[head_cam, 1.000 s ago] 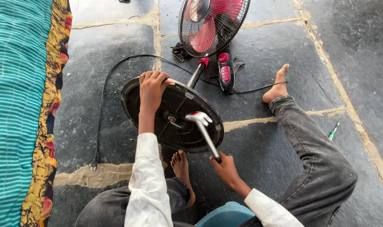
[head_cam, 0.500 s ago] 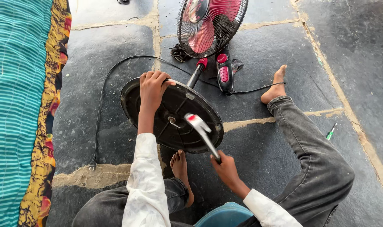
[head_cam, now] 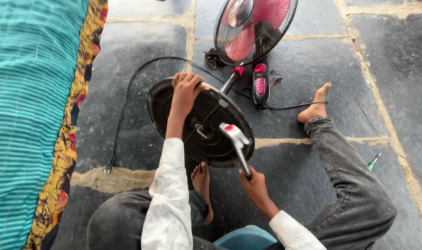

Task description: The person sits on the floor and uses a hammer to repeatedly strike the central hub of a disassembled fan base. They adjust the base and continue hammering the same area, attempting to loosen or fix a component.

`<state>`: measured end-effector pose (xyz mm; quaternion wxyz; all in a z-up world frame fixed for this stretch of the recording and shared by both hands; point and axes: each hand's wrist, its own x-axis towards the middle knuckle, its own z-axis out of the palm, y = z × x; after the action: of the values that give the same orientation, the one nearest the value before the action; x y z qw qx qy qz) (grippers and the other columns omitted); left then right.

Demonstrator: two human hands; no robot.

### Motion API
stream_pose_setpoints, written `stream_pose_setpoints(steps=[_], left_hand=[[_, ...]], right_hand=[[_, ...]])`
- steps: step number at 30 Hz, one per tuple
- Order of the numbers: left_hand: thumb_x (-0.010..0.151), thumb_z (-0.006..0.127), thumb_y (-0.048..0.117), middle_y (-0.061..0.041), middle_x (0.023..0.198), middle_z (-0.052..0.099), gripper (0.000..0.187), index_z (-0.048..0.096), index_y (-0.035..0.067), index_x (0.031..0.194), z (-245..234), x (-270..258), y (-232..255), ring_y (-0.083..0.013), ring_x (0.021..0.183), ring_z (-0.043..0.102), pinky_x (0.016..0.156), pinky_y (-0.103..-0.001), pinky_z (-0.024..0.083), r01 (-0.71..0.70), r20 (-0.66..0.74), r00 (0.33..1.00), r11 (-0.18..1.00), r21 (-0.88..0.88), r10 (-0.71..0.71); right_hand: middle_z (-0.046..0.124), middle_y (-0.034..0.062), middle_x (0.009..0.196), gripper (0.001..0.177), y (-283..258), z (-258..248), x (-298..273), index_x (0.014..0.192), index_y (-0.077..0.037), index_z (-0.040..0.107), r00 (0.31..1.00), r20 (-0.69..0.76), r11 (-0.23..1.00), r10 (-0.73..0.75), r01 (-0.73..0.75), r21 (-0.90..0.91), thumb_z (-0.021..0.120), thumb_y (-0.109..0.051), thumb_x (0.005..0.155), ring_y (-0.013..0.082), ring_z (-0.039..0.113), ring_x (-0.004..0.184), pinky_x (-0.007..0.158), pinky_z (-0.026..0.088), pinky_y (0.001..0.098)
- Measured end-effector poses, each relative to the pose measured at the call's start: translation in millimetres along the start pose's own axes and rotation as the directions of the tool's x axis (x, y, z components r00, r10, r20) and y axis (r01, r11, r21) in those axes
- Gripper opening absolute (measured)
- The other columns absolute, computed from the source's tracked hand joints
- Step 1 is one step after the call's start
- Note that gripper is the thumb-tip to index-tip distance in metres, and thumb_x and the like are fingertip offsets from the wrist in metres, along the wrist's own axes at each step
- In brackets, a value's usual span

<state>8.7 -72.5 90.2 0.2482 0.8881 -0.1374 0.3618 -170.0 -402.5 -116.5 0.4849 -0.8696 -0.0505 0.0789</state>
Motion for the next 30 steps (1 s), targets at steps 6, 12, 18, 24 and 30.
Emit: stream_pose_setpoints(steps=[6, 12, 18, 24, 30], left_hand=[[0.094, 0.071, 0.037, -0.003, 0.098, 0.066, 0.029, 0.071, 0.009, 0.101, 2, -1, -3, -0.026, 0.103, 0.056, 0.098, -0.04, 0.037, 0.019, 0.0, 1.0, 0.999, -0.051, -0.019], [0.093, 0.074, 0.039, -0.001, 0.103, 0.069, 0.028, 0.074, 0.013, 0.106, -7, 3, -2, -0.0241, 0.114, 0.06, 0.115, -0.053, 0.028, 0.038, 0.15, 0.987, 0.996, 0.086, -0.05], [0.068, 0.079, 0.048, -0.002, 0.114, 0.069, 0.055, 0.075, 0.017, 0.114, -19, 18, 41, -0.0242, 0.119, 0.058, 0.116, -0.059, 0.023, -0.175, 0.371, 0.926, 0.948, 0.267, 0.067], [0.068, 0.08, 0.046, 0.003, 0.11, 0.069, 0.042, 0.075, 0.023, 0.103, 36, 3, 134, -0.0203, 0.113, 0.061, 0.122, -0.059, 0.024, -0.578, 0.788, 0.567, 0.797, 0.174, 0.239], [0.082, 0.069, 0.028, 0.002, 0.103, 0.068, 0.018, 0.075, 0.024, 0.099, 116, -69, 155, -0.0213, 0.105, 0.063, 0.102, -0.06, 0.04, -0.779, 0.912, 0.4, 0.56, 0.283, 0.095]], right_hand=[[0.062, 0.0142, 0.058, 0.021, -8, 26, 11, 0.091, -0.001, 0.069, 0.943, 0.287, 0.961, 0.167, -0.09, -0.262, 0.066, -0.02, 0.098, 0.0252, 0.054, 0.045, 0.048, 0.044, 0.0413], [0.067, 0.0159, 0.061, 0.019, -35, -8, -17, 0.086, -0.001, 0.065, 0.973, 0.228, 0.951, -0.036, 0.103, -0.29, 0.075, -0.018, 0.087, 0.0261, 0.062, 0.051, 0.055, 0.05, 0.0437], [0.05, 0.0102, 0.053, 0.027, -65, -47, -19, 0.079, 0.001, 0.062, 0.972, -0.173, 0.987, -0.161, 0.163, 0.0, 0.073, -0.018, 0.094, 0.0174, 0.048, 0.049, 0.044, 0.04, 0.0378], [0.052, -0.0035, 0.052, 0.027, -66, -83, -14, 0.085, -0.003, 0.073, 0.96, -0.279, 0.921, 0.012, 0.098, 0.378, 0.072, -0.029, 0.095, 0.0043, 0.046, 0.044, 0.041, 0.033, 0.0253], [0.053, 0.0003, 0.051, 0.031, -55, -89, -8, 0.084, -0.001, 0.074, 0.945, -0.254, 0.862, 0.205, -0.051, 0.505, 0.073, -0.03, 0.095, 0.0052, 0.046, 0.041, 0.041, 0.034, 0.0238]])
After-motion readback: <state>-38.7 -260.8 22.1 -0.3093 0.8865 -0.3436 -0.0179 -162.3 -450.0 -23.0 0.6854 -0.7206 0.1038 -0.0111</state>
